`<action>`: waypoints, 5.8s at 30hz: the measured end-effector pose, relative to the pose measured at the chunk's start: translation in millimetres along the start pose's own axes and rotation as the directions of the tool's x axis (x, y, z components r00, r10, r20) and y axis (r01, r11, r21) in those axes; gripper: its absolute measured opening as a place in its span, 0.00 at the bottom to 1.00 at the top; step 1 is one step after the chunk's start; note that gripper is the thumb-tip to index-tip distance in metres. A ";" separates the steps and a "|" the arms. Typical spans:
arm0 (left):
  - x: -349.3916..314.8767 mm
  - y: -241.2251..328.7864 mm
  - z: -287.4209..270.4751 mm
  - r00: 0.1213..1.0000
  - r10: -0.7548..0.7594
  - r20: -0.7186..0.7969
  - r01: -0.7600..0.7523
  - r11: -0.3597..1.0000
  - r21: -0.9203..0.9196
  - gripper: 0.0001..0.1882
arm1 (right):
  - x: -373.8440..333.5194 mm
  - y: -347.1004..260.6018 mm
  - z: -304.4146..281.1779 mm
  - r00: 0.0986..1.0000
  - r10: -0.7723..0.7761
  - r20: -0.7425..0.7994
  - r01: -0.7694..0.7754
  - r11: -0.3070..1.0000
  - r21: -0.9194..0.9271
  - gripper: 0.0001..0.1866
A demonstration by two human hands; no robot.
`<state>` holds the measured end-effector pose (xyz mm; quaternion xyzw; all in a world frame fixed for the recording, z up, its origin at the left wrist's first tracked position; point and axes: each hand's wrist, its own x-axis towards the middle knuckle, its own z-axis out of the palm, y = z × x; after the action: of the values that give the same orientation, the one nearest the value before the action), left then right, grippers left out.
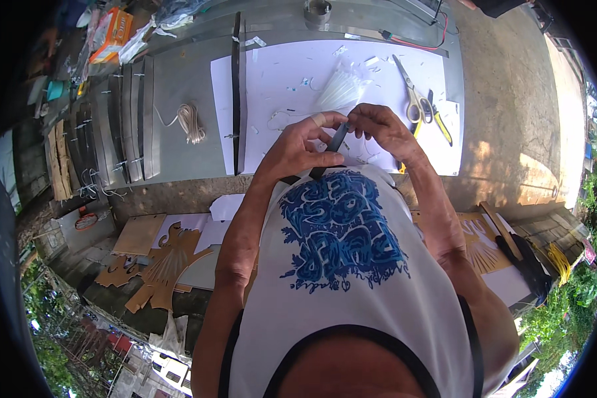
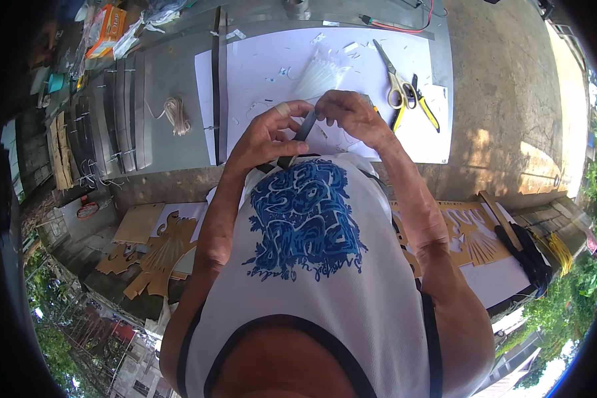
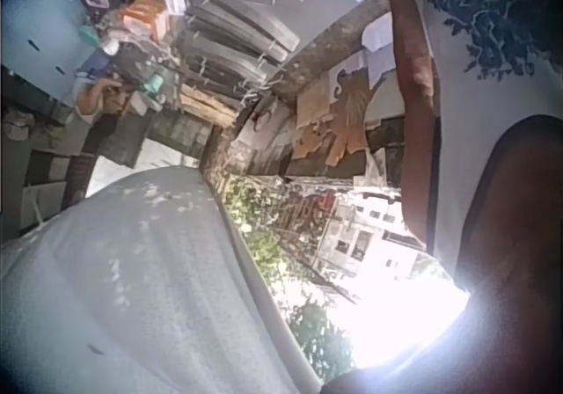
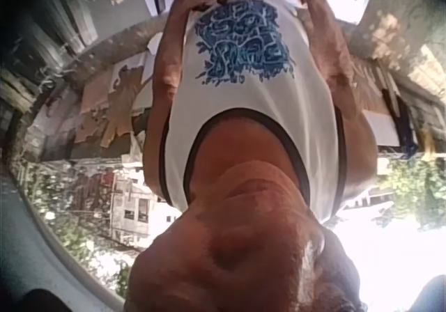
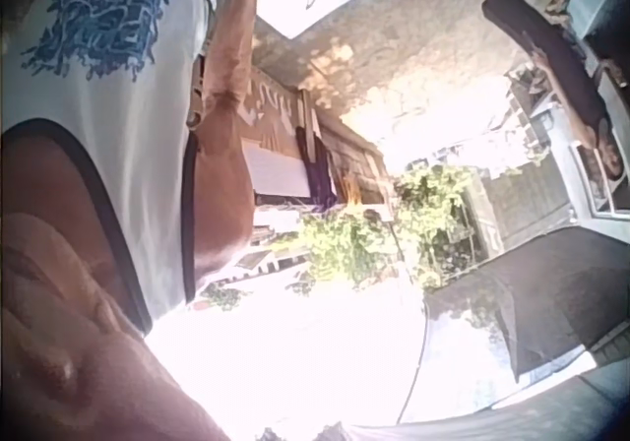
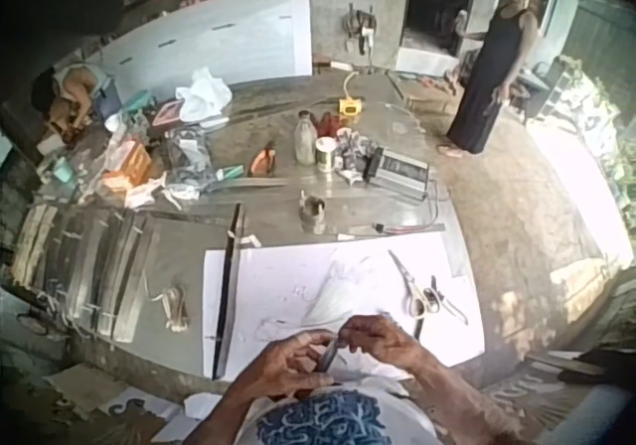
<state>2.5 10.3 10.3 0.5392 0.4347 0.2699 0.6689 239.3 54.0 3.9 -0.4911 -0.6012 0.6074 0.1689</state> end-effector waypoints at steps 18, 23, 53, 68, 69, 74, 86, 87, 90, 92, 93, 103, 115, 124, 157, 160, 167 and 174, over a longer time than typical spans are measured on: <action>15.4 -14.5 -20.7 0.996 0.030 0.084 -0.019 0.991 -0.134 0.48 | -0.8 118.8 -87.6 0.778 -0.170 -0.605 -0.443 0.534 -0.720 0.14; 14.0 -9.8 -36.2 0.995 0.095 0.042 -0.087 0.983 -0.161 0.52 | -32.3 57.3 -91.0 0.927 0.078 -0.368 -0.075 0.997 0.021 0.16; 4.8 2.3 -40.7 0.974 0.185 0.131 -0.178 0.982 -0.066 0.59 | -65.3 39.0 -11.9 0.964 0.018 0.264 -0.126 0.908 0.399 0.16; 34.9 -33.8 -33.3 0.990 0.138 -0.011 -0.135 0.982 0.130 0.64 | -62.5 76.2 -54.8 0.994 -0.001 -0.111 -0.008 0.997 -0.077 0.15; 42.7 -26.5 -26.6 0.986 0.161 -0.037 -0.149 0.963 0.226 0.65 | -59.6 81.6 -58.1 0.961 0.015 -0.277 -0.063 0.984 -0.166 0.16; 127.5 -25.7 27.8 0.902 0.410 -0.131 -0.284 0.795 0.536 0.64 | -45.8 109.6 -68.9 0.777 -0.334 -0.533 -0.290 0.562 -0.775 0.15; 188.4 -41.6 75.0 0.926 0.349 -0.144 -0.149 0.690 0.709 0.42 | -33.1 83.5 -60.2 0.737 -0.419 -0.530 -0.195 0.619 -0.760 0.10; 175.9 -36.3 67.6 0.942 0.307 -0.140 -0.169 0.788 0.591 0.40 | -29.2 73.0 -57.9 0.758 -0.326 -0.565 -0.157 0.749 -0.644 0.10; 117.3 7.6 37.4 0.999 0.008 -0.033 -0.007 0.999 0.050 0.43 | -17.4 34.4 -39.0 0.740 -0.413 -0.530 0.017 0.800 -0.600 0.14; 95.5 1.2 23.3 0.999 0.043 -0.028 -0.042 0.998 0.057 0.44 | -7.9 13.9 -28.9 0.766 -0.434 -0.473 0.053 0.777 -0.627 0.15; 87.4 -1.5 20.4 0.998 0.056 -0.029 -0.054 0.997 0.059 0.44 | -0.8 15.0 -25.4 0.758 -0.476 -0.447 0.078 0.746 -0.662 0.17; 50.4 -8.5 21.9 0.997 0.009 -0.082 0.003 0.990 0.142 0.46 | 25.1 10.3 -9.5 0.774 -0.626 -0.096 0.300 0.495 -0.815 0.07; 3.2 -81.1 -56.2 0.797 0.320 -0.513 0.248 0.601 0.760 0.16 | 11.9 45.3 29.6 0.997 0.070 -0.019 -0.053 0.881 0.470 0.09; 22.6 -98.9 -61.6 0.887 0.260 -0.383 0.222 0.489 0.844 0.10 | 55.0 58.5 61.5 0.935 0.271 0.227 -0.354 0.707 0.612 0.14; -24.8 -36.4 -5.8 0.860 -0.110 -0.499 0.022 0.984 -0.178 0.11 | 65.4 22.3 31.0 0.972 -0.063 0.227 -0.109 0.733 0.671 0.08; -23.2 -34.7 -4.6 0.831 -0.130 -0.542 0.034 0.982 -0.183 0.11 | 61.8 10.9 31.5 0.981 -0.010 0.195 -0.122 0.750 0.650 0.08; -24.0 -37.8 -5.9 0.791 -0.104 -0.603 0.028 0.990 -0.135 0.09 | 30.4 -1.9 36.1 0.984 0.164 0.066 -0.176 0.894 0.413 0.10; -23.3 -36.4 -0.7 0.780 -0.098 -0.619 0.022 0.991 -0.129 0.09 | 28.6 3.8 55.3 0.950 0.275 0.148 -0.311 0.780 0.543 0.13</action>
<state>-13.2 -18.7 -17.8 0.3664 0.6321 0.4358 0.5256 183.4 44.7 -22.1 -0.4888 -0.3177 0.7898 0.1907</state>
